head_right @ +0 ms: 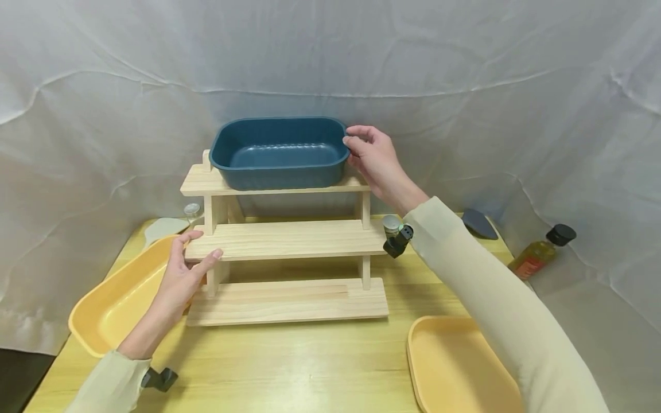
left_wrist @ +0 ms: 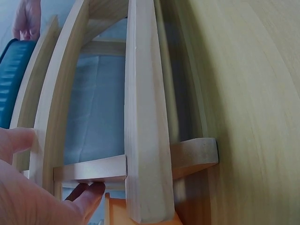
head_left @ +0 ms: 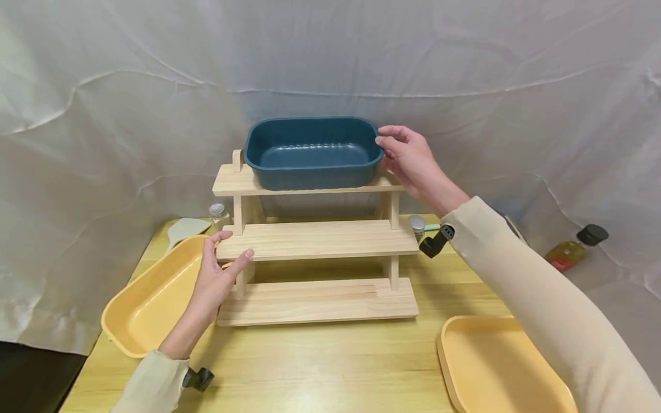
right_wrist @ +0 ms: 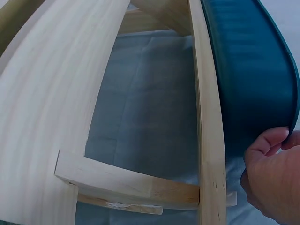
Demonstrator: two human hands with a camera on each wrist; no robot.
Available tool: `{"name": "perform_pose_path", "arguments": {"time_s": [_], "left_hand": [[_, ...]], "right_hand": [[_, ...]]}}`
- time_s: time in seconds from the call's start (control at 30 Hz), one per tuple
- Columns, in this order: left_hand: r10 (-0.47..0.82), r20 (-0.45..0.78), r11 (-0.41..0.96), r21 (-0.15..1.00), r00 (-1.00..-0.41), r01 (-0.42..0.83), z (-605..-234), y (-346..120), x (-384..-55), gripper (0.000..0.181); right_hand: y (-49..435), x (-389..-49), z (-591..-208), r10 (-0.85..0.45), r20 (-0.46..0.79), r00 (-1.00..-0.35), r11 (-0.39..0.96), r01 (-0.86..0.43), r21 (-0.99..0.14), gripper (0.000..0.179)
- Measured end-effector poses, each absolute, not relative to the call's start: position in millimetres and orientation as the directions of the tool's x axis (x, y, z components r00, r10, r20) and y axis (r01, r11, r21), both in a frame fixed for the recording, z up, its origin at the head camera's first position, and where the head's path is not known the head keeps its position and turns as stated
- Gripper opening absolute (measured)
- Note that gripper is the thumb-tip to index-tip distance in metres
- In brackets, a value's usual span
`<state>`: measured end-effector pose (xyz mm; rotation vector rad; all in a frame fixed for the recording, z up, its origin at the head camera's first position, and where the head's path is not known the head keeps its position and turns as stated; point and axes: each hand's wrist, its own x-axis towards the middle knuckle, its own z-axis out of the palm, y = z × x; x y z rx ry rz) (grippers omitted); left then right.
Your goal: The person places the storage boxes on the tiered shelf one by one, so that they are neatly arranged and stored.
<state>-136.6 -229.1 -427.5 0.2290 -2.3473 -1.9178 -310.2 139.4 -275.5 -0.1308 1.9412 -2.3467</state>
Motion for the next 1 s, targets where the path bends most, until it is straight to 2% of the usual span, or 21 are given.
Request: {"name": "perform_pose_path", "arguments": {"time_s": [0.8,1.0], "left_hand": [[-0.192,-0.015,0.208,0.977,-0.981,-0.055,-428.0,-226.7,-135.3,0.073],[-0.192,-0.025,0.183,0.981,-0.981,-0.061,-428.4,-223.8,-137.1,0.072]], "right_hand": [[131.3,-312.6,-278.6,-0.086,0.006,-0.996,-0.236,0.015,-0.972,0.021],[131.1,-309.2,-277.3,-0.056,0.032,-0.998,-0.255,-0.017,-0.967,0.008]]}}
